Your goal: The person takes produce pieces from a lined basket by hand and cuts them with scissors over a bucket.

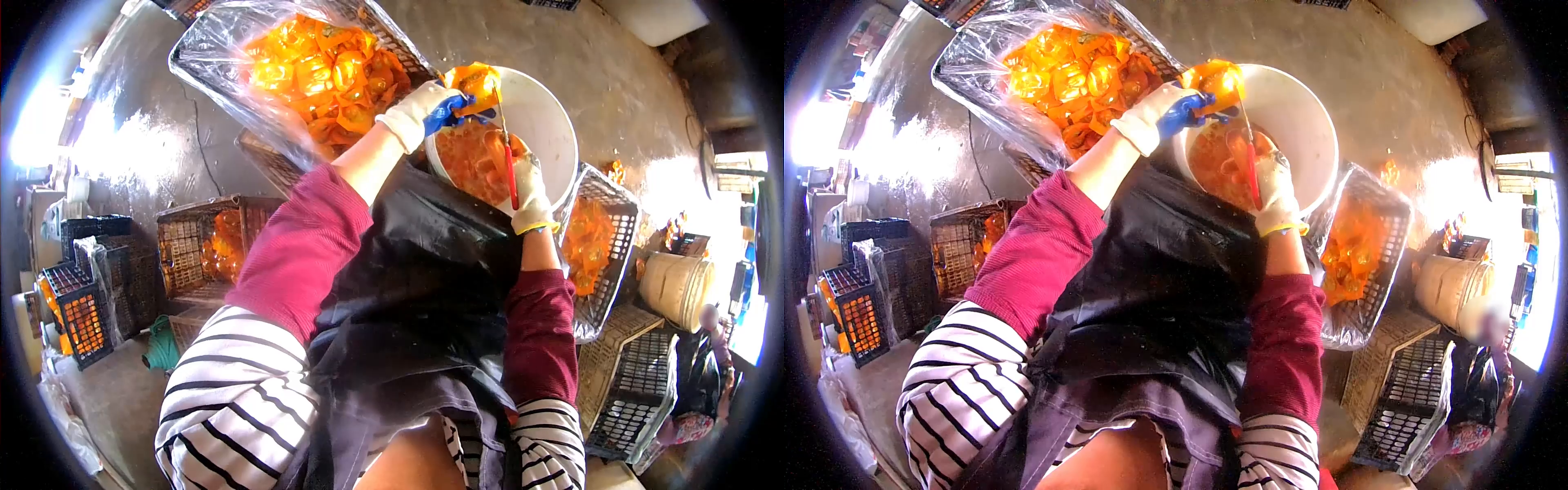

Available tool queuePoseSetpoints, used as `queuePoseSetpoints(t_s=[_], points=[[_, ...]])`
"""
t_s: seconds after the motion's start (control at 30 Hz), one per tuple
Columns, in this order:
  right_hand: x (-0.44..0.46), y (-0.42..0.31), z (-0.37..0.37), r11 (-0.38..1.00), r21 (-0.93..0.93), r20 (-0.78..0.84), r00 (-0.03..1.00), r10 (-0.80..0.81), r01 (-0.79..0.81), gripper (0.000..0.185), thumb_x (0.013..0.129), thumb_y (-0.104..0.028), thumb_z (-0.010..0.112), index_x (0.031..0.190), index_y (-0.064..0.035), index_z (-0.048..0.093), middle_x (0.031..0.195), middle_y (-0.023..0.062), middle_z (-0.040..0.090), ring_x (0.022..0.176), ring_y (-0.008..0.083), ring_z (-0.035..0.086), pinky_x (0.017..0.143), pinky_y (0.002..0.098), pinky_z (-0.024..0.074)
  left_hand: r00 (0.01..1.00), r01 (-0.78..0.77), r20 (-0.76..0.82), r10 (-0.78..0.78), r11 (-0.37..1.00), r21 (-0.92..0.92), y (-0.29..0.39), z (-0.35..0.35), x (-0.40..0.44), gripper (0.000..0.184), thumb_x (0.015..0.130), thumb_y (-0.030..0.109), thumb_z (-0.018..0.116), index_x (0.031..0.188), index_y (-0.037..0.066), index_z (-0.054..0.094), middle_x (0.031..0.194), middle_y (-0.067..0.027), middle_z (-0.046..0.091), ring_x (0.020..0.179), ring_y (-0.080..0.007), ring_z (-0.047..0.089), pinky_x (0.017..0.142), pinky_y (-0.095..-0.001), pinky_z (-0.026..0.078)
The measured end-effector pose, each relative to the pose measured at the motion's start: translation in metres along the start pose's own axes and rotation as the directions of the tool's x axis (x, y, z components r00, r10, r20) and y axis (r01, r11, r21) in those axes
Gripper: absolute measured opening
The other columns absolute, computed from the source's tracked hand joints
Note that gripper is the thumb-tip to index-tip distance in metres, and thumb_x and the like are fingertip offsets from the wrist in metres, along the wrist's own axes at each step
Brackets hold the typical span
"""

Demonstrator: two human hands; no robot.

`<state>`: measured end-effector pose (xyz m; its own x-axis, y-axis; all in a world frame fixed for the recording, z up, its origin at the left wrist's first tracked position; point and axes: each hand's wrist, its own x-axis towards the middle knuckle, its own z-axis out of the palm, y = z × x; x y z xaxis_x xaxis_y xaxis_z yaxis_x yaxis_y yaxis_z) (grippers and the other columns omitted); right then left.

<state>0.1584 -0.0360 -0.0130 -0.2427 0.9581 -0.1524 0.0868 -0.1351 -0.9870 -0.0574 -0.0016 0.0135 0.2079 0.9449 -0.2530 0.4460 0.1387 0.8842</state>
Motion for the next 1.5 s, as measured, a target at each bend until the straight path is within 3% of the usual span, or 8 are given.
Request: queuePoseSetpoints(t_s=[0.1, 0.3, 0.47, 0.73, 0.8, 0.93, 1.13, 1.5], points=[[0.021, 0.045, -0.004, 0.91, -0.204, 0.059, 0.932, -0.357, 0.361, 0.029, 0.091, -0.024, 0.062, 0.115, -0.0076, 0.06, 0.08, 0.0064, 0.065, 0.056, 0.0119, 0.059, 0.047, 0.0237, 0.0415, 0.986, 0.013, -0.162, -0.044, 0.982, -0.189, -0.023, 0.019, 0.02, 0.026, 0.087, 0.022, 0.061, 0.103, 0.002, 0.066, 0.087, -0.0086, 0.068, 0.08, -0.0161, 0.064, 0.069, -0.029, 0.051], [-0.011, -0.036, 0.006, 0.915, -0.179, 0.011, 0.93, 0.369, -0.361, 0.027, 0.091, -0.022, 0.063, 0.113, -0.0069, 0.06, 0.098, 0.005, 0.064, 0.085, 0.014, 0.061, 0.073, 0.0269, 0.0487, 0.946, 0.049, -0.315, -0.073, 0.995, -0.083, -0.018, 0.016, 0.018, 0.029, 0.084, 0.018, 0.064, 0.107, 0.0, 0.064, 0.091, -0.0082, 0.068, 0.08, -0.0166, 0.063, 0.07, -0.0287, 0.05], [0.022, 0.057, -0.007, 0.99, -0.1, 0.045, 0.995, -0.09, 0.095, 0.028, 0.09, -0.026, 0.063, 0.113, -0.012, 0.058, 0.095, 0.0071, 0.065, 0.067, 0.0151, 0.06, 0.055, 0.0288, 0.0465, 0.948, 0.132, -0.279, -0.156, 0.986, -0.102, -0.007, 0.015, 0.012, 0.031, 0.083, 0.019, 0.065, 0.105, -0.001, 0.065, 0.09, -0.0094, 0.068, 0.081, -0.0168, 0.064, 0.071, -0.0284, 0.05], [-0.005, -0.019, 0.009, 0.916, -0.211, 0.057, 0.931, 0.36, -0.341, 0.033, 0.091, -0.03, 0.062, 0.113, -0.0047, 0.062, 0.087, 0.0036, 0.065, 0.062, 0.0145, 0.063, 0.05, 0.0245, 0.0454, 0.964, 0.074, -0.266, 0.018, 0.94, 0.333, 0.007, -0.013, 0.005, 0.031, 0.083, 0.027, 0.059, 0.101, 0.003, 0.066, 0.095, -0.0196, 0.067, 0.088, -0.0304, 0.066, 0.078, -0.0382, 0.05], [0.001, -0.016, 0.015, 0.913, -0.209, 0.053, 0.928, 0.369, -0.352, 0.036, 0.091, -0.033, 0.061, 0.112, -0.0039, 0.062, 0.086, 0.0044, 0.067, 0.059, 0.016, 0.063, 0.048, 0.0245, 0.0447, 0.961, -0.01, -0.268, -0.063, 0.965, -0.263, -0.015, -0.003, 0.017, 0.029, 0.087, 0.028, 0.059, 0.104, 0.005, 0.066, 0.102, -0.0155, 0.067, 0.09, -0.0268, 0.066, 0.08, -0.0356, 0.052], [0.004, -0.015, 0.019, 0.929, 0.046, 0.045, 0.93, 0.365, -0.367, 0.034, 0.091, -0.029, 0.062, 0.114, -0.0042, 0.061, 0.091, 0.0072, 0.068, 0.061, 0.0178, 0.064, 0.046, 0.0264, 0.0462, 0.987, 0.123, 0.109, -0.122, 0.111, -0.986, -0.011, 0.018, 0.021, 0.044, 0.089, 0.039, 0.063, 0.12, 0.008, 0.057, 0.113, -0.0089, 0.064, 0.101, -0.0205, 0.063, 0.084, -0.0353, 0.053], [0.01, -0.005, 0.023, 0.855, 0.325, 0.167, 0.914, 0.369, -0.404, 0.035, 0.092, -0.029, 0.06, 0.117, -0.005, 0.058, 0.082, 0.0127, 0.069, 0.058, 0.0232, 0.066, 0.044, 0.0312, 0.0489, 0.996, -0.068, -0.087, -0.027, 0.422, -0.904, -0.011, 0.029, 0.027, 0.043, 0.089, 0.04, 0.063, 0.112, 0.003, 0.062, 0.105, -0.0084, 0.067, 0.088, -0.0177, 0.065, 0.077, -0.0272, 0.052], [-0.013, -0.045, 0.011, 0.826, -0.476, -0.164, 0.954, 0.253, -0.301, 0.04, 0.087, -0.045, 0.061, 0.109, -0.0117, 0.065, 0.07, 0.0062, 0.063, 0.052, 0.0118, 0.056, 0.05, 0.0267, 0.0449, 0.932, -0.001, -0.361, 0.027, 0.997, 0.071, -0.046, 0.031, 0.064, 0.018, 0.09, 0.015, 0.058, 0.102, 0.006, 0.068, 0.08, -0.0038, 0.066, 0.069, -0.0137, 0.06, 0.06, -0.0306, 0.05]])
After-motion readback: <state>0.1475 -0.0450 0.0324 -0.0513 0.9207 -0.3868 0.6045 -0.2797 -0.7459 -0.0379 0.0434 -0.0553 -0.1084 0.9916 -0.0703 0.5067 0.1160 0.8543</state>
